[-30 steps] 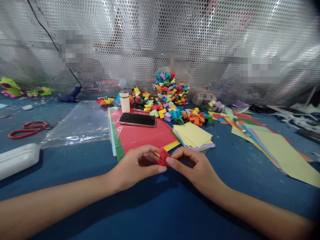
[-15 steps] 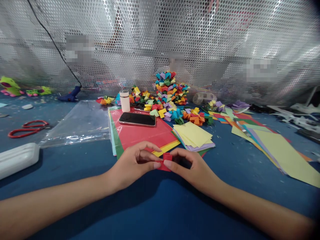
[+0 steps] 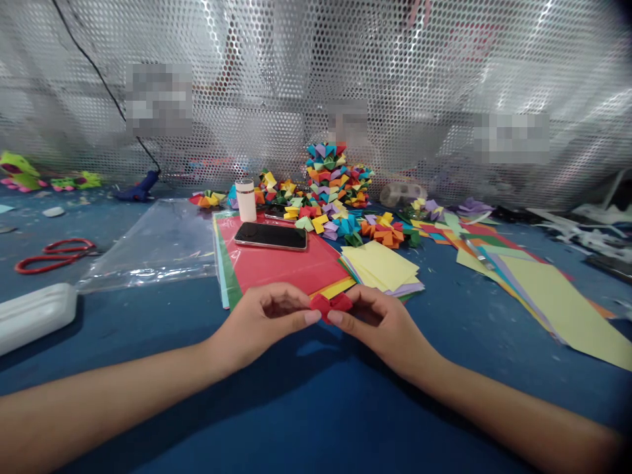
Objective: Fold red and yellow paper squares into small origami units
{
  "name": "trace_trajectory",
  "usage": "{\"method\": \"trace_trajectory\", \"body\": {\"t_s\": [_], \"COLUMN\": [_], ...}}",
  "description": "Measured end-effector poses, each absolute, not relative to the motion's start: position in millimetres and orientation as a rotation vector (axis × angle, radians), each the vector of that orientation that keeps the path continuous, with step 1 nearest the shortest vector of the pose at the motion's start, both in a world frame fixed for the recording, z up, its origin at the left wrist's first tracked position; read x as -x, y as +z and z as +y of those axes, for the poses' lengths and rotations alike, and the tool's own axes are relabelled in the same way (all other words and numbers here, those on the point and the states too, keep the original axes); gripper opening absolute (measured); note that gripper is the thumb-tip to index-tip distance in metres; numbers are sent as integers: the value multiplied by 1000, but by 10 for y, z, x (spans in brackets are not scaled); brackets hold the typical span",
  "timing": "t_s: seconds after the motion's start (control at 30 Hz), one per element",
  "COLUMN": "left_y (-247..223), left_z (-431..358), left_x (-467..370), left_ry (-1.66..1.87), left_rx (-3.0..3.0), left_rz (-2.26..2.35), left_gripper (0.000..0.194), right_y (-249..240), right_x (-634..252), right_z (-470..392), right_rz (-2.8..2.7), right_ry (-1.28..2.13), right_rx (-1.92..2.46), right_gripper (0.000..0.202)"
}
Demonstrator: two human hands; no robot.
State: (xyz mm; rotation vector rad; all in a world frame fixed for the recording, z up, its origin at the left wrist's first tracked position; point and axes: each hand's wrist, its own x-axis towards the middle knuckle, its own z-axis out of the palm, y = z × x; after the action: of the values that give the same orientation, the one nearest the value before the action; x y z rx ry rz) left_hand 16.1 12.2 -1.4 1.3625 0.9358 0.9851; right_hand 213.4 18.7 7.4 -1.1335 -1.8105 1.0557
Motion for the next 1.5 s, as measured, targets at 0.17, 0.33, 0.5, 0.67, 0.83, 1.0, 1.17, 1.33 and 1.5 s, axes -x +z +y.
{"method": "trace_trajectory", "body": {"t_s": [0.17,0.33,0.5,0.67,0.83,1.0,1.17,1.33,1.5], "left_y": [3,-12,5,25,-1,1,-5,-34,-75], "left_z": [105,115,110,93,111,116,114,82,110], "left_x": [-162,-147,-130,-142,-151,-140,-140,-135,-111], "left_ry": [1006,980,961,937,945,1004,1040,924,866], "left_rx": [-1321,-1366,-1411,-1417,-1486,-1549,-1509,-1639,-1759], "left_rz": [900,902,952,978,968,960,928,981,993], "left_gripper": [16,13,17,21,24,20,21,34,32], "right_y": [64,73,101,112,96,93,95,74,87], "right_x": [-2140,-2150,-2155,-2157,-2141,-2113,-2074,-2059,-2057], "right_z": [172,148,140,121,121,146,155,161,159], "right_rz": [-1892,-2005,-2056,-2061,-2095,-2091,-2036,-1977,-1995], "right_ry": [1055,995,929,863,798,754,736,727,771], "right_rx": [1202,1233,1151,1112,1056,1051,1075,1073,1078], "right_gripper": [25,26,22,21,18,17,21,22,27]}}
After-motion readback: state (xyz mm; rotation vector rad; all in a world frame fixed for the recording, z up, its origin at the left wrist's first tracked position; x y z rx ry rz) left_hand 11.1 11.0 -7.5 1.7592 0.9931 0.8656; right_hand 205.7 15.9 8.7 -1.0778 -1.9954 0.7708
